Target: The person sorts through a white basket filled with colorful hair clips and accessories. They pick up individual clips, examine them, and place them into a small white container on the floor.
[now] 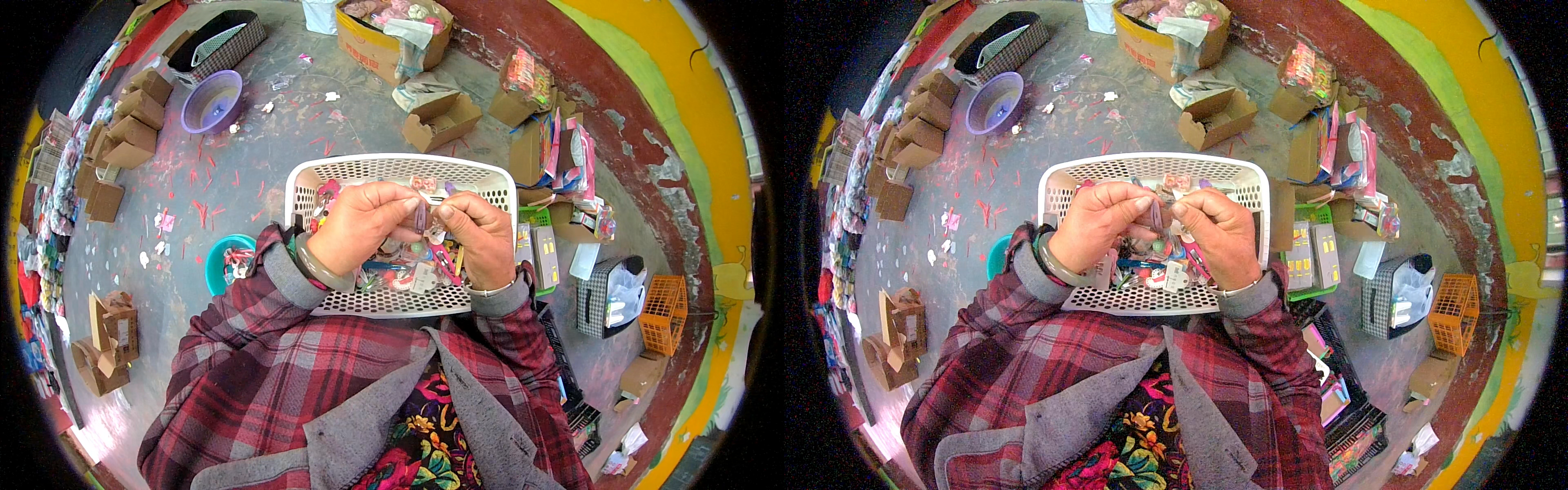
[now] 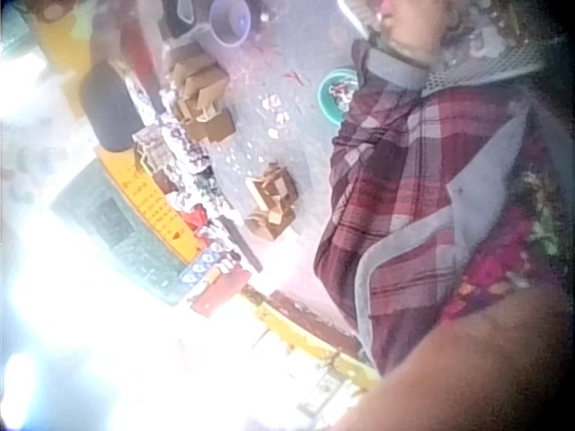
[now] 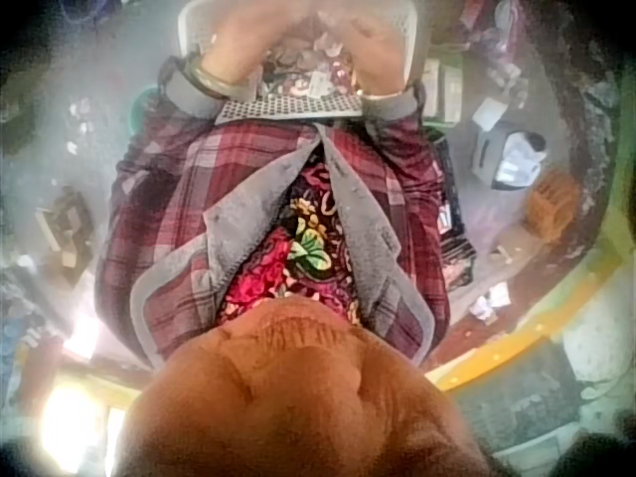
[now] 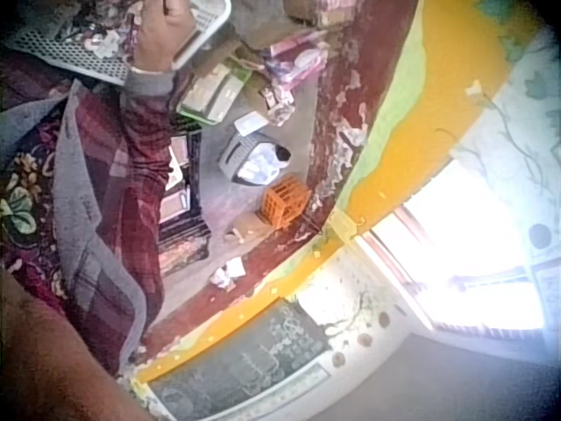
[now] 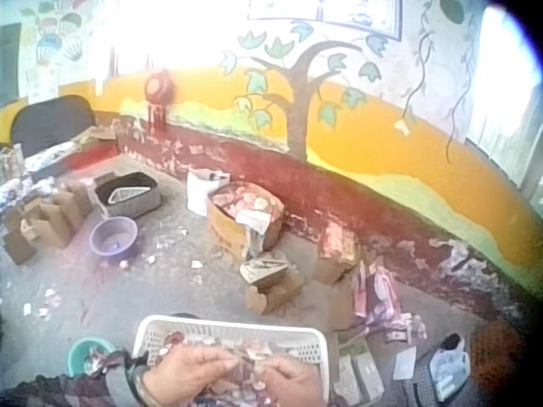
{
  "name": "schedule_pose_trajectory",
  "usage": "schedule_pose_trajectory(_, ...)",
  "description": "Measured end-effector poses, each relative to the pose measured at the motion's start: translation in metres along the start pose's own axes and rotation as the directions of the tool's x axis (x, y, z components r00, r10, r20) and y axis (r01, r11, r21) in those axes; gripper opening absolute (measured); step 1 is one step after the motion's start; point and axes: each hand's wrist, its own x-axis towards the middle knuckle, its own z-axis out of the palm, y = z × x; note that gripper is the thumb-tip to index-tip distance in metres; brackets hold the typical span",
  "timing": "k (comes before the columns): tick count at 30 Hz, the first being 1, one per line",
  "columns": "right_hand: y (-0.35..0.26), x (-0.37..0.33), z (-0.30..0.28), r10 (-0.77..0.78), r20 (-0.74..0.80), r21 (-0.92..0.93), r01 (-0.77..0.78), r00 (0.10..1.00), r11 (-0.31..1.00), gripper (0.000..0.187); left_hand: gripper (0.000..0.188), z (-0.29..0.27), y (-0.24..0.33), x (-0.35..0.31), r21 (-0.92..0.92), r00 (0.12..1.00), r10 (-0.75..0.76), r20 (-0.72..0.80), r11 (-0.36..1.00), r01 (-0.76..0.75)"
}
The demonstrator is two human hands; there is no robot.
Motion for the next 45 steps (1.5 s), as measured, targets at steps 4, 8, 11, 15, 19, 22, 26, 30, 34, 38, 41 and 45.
schedule_pose_trajectory(4,-0.001,0.0,0.001,-0.047,-0.032,-0.069,0.045,0.998,0.997,0.011,0.019,0.001,0.009,-0.001,0.097,1.0,-0.019,0.004,0.995,0.019)
schedule_pose_trajectory(8,-0.006,0.001,0.003,-0.177,-0.001,-0.232,0.172,0.984,0.957,0.009,0.017,0.0,0.006,0.0,0.266,0.991,0.129,0.046,0.954,-0.137)
schedule_pose_trajectory(11,-0.009,0.001,0.006,-0.259,0.052,-0.309,0.262,0.965,0.914,0.008,0.013,-0.003,-0.005,0.003,0.336,0.968,0.241,0.068,0.908,-0.25)
schedule_pose_trajectory(15,-0.009,0.002,0.008,-0.322,0.076,-0.359,0.327,0.944,0.874,0.007,0.007,-0.004,0.0,0.001,0.396,0.99,0.137,0.046,0.907,-0.144)
schedule_pose_trajectory(19,-0.009,0.001,0.007,-0.337,0.085,-0.381,0.343,0.938,0.859,0.007,0.007,-0.006,-0.001,0.001,0.435,0.991,0.126,0.035,0.891,-0.129)
schedule_pose_trajectory(22,-0.007,0.0,0.007,-0.303,0.065,-0.355,0.306,0.951,0.883,0.006,0.009,-0.005,-0.003,0.002,0.458,0.986,0.168,0.019,0.875,-0.158)
schedule_pose_trajectory(26,-0.006,-0.001,0.003,-0.201,0.058,-0.251,0.209,0.978,0.945,0.008,0.012,-0.004,-0.004,0.004,0.321,0.987,0.156,-0.028,0.937,-0.139)
schedule_pose_trajectory(30,-0.004,-0.002,0.003,-0.098,0.044,-0.1,0.102,0.994,0.99,0.011,0.013,0.002,0.015,-0.002,0.292,0.996,-0.013,-0.094,0.955,0.04)
schedule_pose_trajectory(34,-0.004,-0.003,0.003,0.036,0.024,0.046,-0.037,0.999,0.998,0.014,0.013,0.001,0.017,-0.002,0.174,0.994,-0.076,-0.076,0.981,0.088)
schedule_pose_trajectory(38,-0.009,-0.004,0.004,0.136,-0.025,0.23,-0.127,0.99,0.965,0.015,0.015,0.001,0.019,-0.002,0.036,0.984,-0.175,-0.027,0.984,0.176)
schedule_pose_trajectory(41,-0.009,-0.004,0.004,0.179,-0.055,0.289,-0.156,0.982,0.945,0.015,0.017,0.003,0.02,-0.001,-0.033,0.976,-0.214,-0.041,0.976,0.213)
schedule_pose_trajectory(45,-0.005,-0.003,0.003,0.189,-0.037,0.409,-0.158,0.981,0.899,0.016,0.017,0.003,0.021,0.0,0.118,0.971,-0.239,0.027,0.965,0.234)
